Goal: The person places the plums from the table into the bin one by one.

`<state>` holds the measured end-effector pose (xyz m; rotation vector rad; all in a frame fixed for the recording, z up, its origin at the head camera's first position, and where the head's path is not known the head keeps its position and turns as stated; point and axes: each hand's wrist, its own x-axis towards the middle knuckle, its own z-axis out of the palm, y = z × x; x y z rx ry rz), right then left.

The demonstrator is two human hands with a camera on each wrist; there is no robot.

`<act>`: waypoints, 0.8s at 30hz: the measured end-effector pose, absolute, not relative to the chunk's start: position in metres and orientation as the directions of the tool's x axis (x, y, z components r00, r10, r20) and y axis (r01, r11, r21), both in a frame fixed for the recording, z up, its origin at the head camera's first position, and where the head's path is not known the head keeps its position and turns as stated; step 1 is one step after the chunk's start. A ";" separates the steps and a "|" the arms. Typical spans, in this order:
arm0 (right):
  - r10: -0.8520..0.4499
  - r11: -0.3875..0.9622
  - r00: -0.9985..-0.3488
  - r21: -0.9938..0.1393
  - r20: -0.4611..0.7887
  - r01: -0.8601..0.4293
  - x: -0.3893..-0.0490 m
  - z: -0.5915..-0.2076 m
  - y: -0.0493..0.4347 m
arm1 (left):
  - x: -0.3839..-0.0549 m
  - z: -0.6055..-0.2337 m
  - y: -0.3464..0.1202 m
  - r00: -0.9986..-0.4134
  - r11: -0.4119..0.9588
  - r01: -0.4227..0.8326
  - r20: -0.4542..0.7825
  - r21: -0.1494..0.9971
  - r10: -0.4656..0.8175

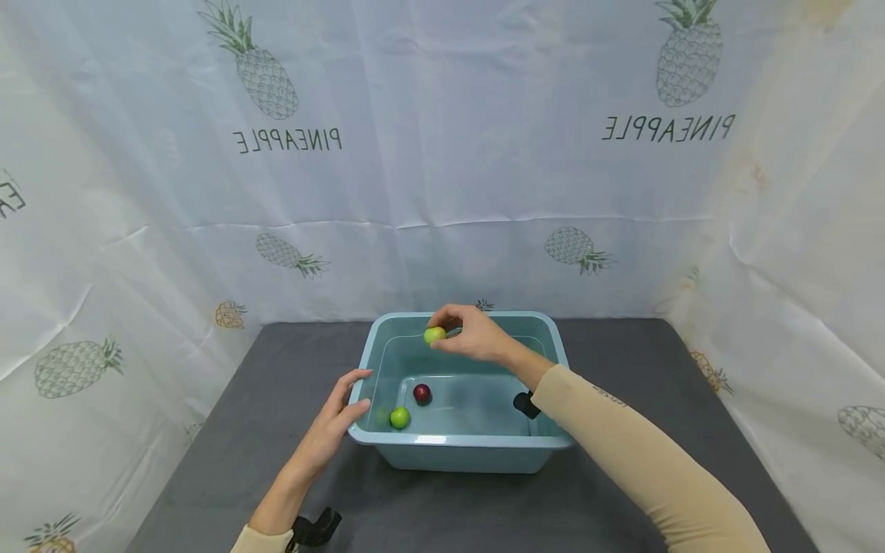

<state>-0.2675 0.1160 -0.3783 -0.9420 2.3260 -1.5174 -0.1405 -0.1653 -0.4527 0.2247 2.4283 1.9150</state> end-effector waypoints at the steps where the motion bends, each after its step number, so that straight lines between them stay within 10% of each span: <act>1: -0.615 0.270 -0.773 -0.879 0.157 -0.394 -0.268 -0.381 0.115 | -0.140 -0.453 -0.165 -0.988 0.226 0.089 0.058 0.970 0.140; 24: -0.758 0.436 -0.650 -0.781 -0.052 -0.446 -0.274 -0.407 0.096 | -0.138 -0.453 -0.166 -0.988 0.215 0.089 0.059 0.973 0.140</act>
